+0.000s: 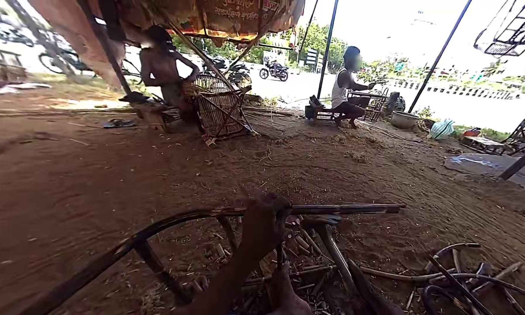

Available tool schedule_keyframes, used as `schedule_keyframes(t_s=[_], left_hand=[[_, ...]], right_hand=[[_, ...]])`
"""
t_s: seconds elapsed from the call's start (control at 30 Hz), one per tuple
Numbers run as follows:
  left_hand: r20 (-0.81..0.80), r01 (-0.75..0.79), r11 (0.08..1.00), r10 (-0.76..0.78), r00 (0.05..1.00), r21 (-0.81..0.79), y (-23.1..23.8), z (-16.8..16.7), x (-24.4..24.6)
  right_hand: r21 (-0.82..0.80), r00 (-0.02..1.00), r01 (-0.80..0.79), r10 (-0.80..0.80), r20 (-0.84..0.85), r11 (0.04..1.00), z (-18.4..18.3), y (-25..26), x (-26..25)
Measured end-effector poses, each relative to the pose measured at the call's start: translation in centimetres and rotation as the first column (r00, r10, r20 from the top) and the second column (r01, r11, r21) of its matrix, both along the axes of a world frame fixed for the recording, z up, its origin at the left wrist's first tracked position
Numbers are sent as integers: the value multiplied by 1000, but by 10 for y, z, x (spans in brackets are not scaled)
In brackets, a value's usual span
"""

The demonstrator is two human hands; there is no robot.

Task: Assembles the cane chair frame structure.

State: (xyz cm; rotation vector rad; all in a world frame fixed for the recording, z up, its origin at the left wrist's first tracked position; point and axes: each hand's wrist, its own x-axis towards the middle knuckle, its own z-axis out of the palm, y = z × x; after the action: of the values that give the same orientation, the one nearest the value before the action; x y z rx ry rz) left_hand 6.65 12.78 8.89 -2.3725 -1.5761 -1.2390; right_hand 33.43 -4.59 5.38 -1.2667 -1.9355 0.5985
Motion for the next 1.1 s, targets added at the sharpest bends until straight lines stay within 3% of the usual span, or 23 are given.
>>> schedule_keyframes(t_s=[0.1,0.2,0.3,0.4,0.5,0.6,0.67,0.73,0.87,1.0,1.1], left_hand=[[6,1,1000,-1,1000,0,-2,-1,-1],[11,14,1000,-14,1000,14,-2,-3,1],[9,24,999,-24,1000,26,1,-2,-1],[-2,24,999,-24,1000,21,-2,-4,1],[-18,22,1000,-22,1000,14,6,2,-2],[-4,41,999,-41,999,-12,1,-6,-5],[-14,35,999,-35,999,-18,8,-8,-9],[-27,46,999,-46,999,-4,11,-14,-11],[-102,59,996,-66,993,-72,5,-3,-14],[-192,-24,941,-44,980,-337,-23,41,-3],[-361,20,959,-126,924,-282,6,31,-27]], right_hand=[[203,992,77,-96,83,976,14,16,-23],[198,968,152,-186,171,968,26,29,-28],[313,965,158,-214,153,937,30,27,-29],[231,963,164,-206,174,959,27,28,-23],[251,971,156,-196,141,955,28,31,-23],[25,979,176,-178,105,984,33,30,-24],[-150,987,156,-158,-4,976,52,38,-26],[-269,993,112,-116,-2,957,77,57,-28],[-225,979,-18,63,195,974,111,138,-48],[-270,944,-130,202,260,954,97,206,-68],[-305,939,-114,203,277,945,89,211,-76]])
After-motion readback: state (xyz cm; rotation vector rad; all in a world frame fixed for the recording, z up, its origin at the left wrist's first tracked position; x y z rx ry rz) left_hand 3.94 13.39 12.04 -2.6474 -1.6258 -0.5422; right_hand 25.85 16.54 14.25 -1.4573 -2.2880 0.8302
